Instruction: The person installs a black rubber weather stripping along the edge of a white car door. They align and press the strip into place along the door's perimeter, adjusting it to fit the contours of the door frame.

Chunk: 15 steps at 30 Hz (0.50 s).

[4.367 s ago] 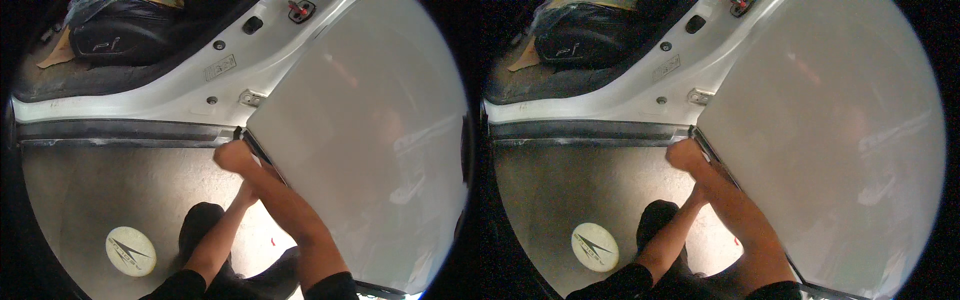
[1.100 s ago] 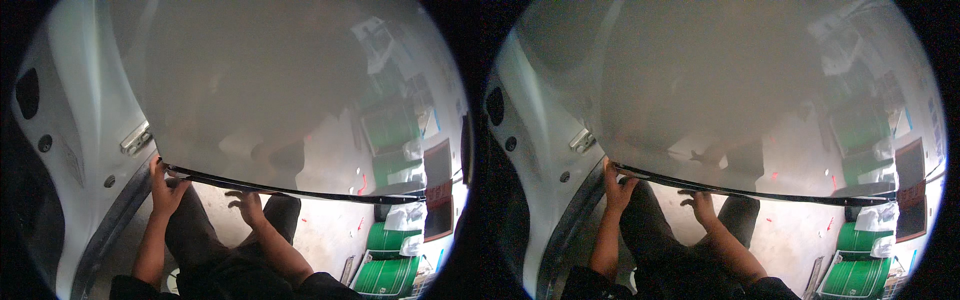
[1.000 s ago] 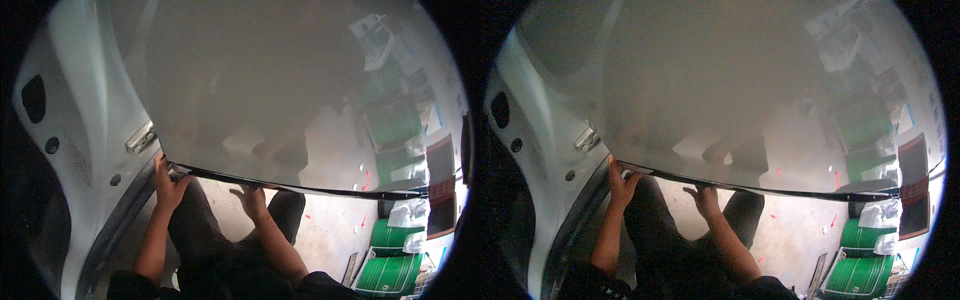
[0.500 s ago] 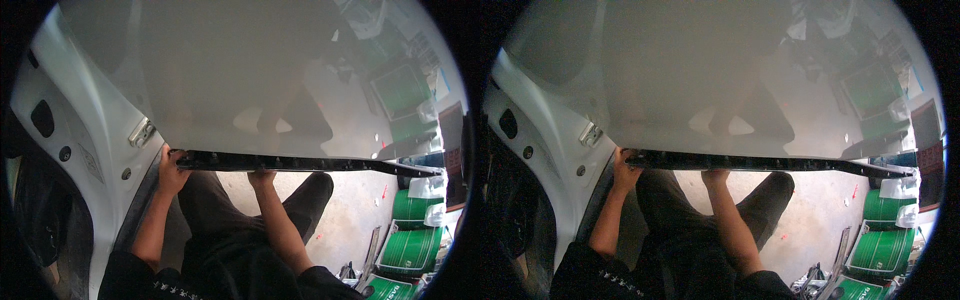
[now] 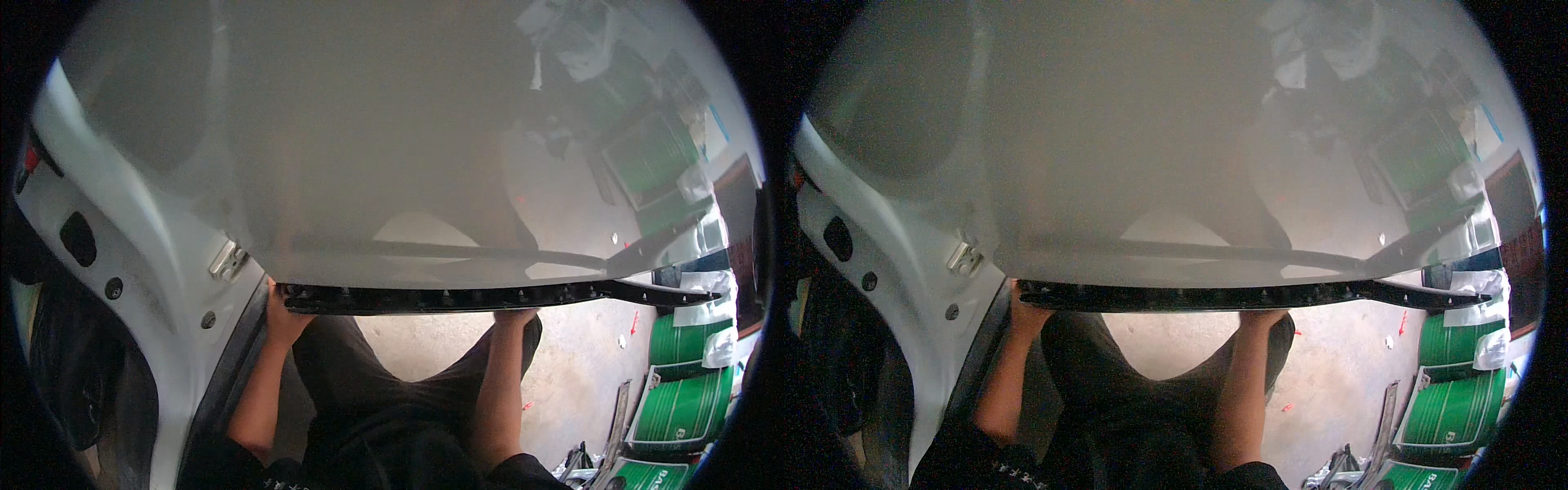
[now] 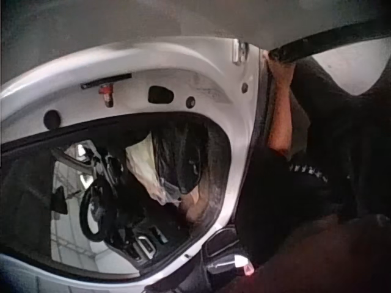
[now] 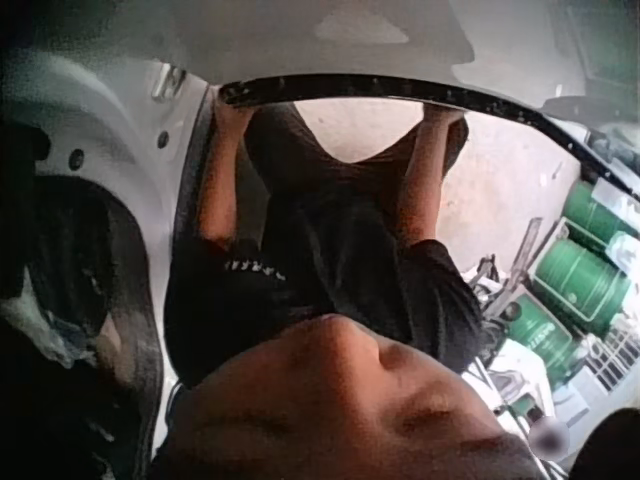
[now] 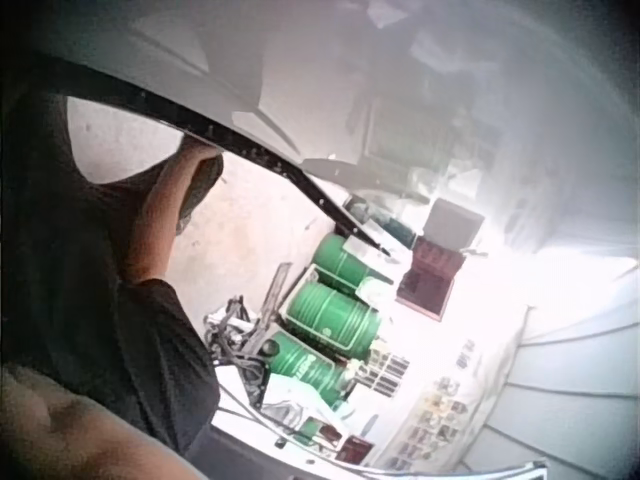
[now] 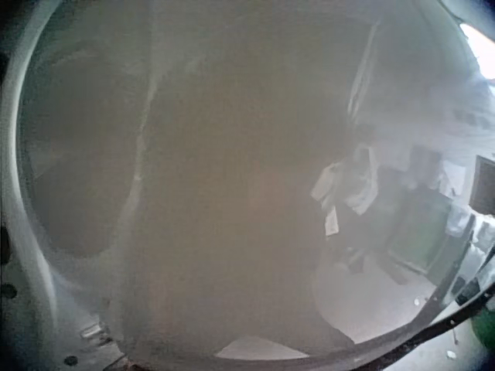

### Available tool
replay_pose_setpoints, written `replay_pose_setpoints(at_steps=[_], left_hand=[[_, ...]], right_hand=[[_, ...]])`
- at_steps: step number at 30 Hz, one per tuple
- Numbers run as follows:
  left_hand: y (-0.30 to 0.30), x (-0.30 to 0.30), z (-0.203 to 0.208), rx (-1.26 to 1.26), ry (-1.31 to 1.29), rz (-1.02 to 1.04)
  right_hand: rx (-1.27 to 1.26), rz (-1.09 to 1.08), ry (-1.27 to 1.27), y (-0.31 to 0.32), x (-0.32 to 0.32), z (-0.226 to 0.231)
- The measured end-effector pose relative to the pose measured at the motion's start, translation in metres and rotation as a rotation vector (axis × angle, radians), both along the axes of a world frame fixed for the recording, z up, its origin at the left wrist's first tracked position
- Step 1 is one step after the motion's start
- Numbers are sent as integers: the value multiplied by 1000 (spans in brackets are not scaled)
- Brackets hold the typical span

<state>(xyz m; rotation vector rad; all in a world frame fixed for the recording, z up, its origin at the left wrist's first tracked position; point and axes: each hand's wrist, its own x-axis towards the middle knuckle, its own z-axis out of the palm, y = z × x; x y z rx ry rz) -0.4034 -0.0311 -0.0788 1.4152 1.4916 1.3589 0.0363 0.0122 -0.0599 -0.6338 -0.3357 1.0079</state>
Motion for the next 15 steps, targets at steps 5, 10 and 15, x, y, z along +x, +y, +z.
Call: replay_pose_setpoints(at_steps=[5,10,15], left_hand=[[4,-13,-24,-118,-46,-28],[1,-16,-54,-85,204,-7],[-5,-33,-74,-232,197,-139]], right_hand=[[-35,-353,-335,12,51,20],[96,-331,-224,8,72,16],[-32,-452,-281,11,61,20]])
